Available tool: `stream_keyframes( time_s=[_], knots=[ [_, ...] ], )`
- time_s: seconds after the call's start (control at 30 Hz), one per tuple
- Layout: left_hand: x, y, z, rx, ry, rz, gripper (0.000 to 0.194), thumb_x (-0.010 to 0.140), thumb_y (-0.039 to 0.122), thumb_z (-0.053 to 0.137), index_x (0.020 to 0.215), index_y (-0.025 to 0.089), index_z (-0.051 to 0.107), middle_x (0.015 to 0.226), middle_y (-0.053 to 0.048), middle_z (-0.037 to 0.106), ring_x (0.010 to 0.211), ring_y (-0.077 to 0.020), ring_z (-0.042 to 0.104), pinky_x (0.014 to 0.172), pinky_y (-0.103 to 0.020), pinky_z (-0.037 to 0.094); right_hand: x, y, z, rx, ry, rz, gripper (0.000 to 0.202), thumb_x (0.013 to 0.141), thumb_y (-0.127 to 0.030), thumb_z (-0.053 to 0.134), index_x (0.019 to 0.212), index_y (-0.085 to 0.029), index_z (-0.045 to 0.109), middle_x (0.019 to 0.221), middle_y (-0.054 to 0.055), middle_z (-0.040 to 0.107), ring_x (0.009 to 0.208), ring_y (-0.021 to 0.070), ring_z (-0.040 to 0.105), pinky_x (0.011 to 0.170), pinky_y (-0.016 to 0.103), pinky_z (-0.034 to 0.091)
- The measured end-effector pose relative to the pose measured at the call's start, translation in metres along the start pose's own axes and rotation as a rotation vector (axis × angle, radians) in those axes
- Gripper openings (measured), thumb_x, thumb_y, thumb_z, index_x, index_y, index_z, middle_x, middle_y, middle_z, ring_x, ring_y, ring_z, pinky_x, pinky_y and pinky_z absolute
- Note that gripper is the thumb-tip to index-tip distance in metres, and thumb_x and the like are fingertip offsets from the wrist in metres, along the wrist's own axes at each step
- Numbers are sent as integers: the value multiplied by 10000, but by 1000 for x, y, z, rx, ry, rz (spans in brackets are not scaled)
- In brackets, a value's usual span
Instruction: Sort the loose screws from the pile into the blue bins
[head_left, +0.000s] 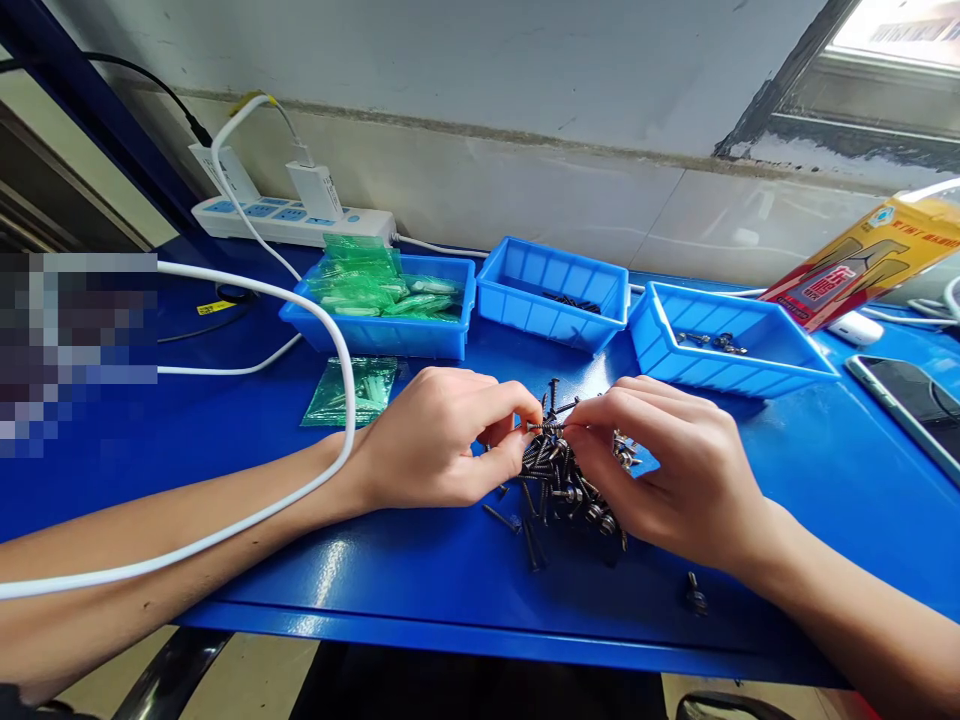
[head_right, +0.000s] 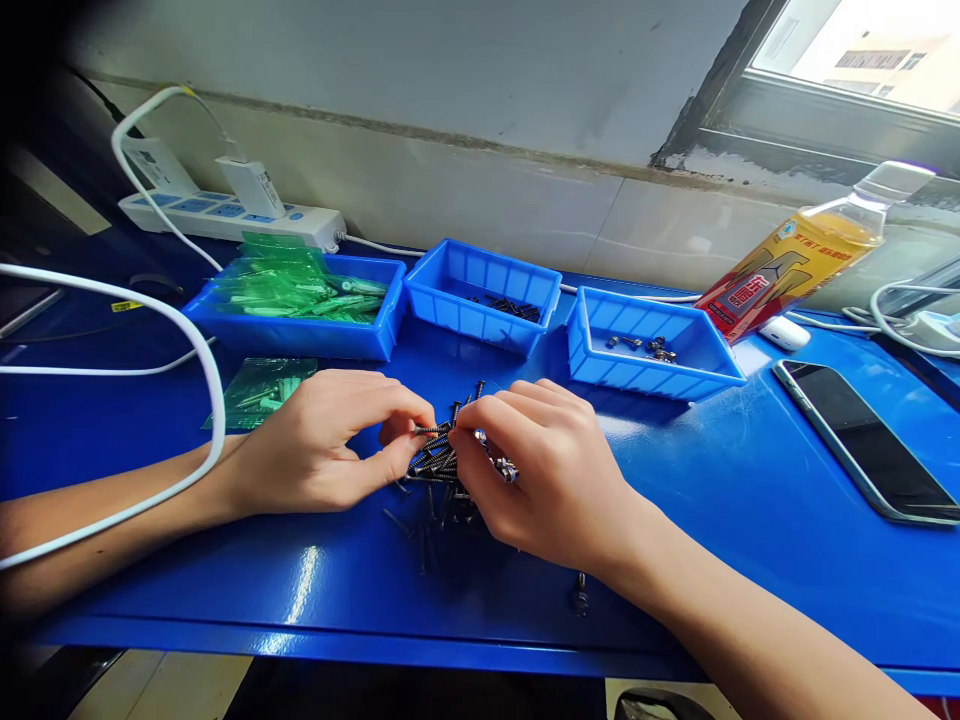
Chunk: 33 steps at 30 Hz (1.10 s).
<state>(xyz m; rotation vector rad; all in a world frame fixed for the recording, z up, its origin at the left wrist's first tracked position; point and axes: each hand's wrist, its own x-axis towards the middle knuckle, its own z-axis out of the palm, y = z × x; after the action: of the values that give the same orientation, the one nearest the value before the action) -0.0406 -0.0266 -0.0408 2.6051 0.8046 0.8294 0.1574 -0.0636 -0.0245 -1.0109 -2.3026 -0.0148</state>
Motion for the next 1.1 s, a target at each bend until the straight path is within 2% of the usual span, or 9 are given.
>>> stream_keyframes(
  time_s=[0.67,0.97,1.1],
  knots=[
    [0,-2,1,-45,4,49,151,856,229,491,880,174,630,599,14,634,560,-113,566,568,-234,403,0,1,2,8,10,-6,63,854,-166,511,858,-177,574,604,-12,604,531,99,534,541,236,396],
    [1,0,-1,-52,-25,-27,188,868,282,478,889,187,639,619,5,658,580,-125,588,574,-240,417,-1,2,2,-3,8,-6,100,870,-163,484,844,-182,578,683,20,653,581,114,565,555,244,411],
    [2,0,-1,-63,-28,-44,181,866,280,491,905,183,639,642,8,669,587,-114,600,582,-224,426,0,2,1,1,1,-2,138,880,-162,471,785,-181,570,635,12,630,558,110,539,555,244,399]
  ],
)
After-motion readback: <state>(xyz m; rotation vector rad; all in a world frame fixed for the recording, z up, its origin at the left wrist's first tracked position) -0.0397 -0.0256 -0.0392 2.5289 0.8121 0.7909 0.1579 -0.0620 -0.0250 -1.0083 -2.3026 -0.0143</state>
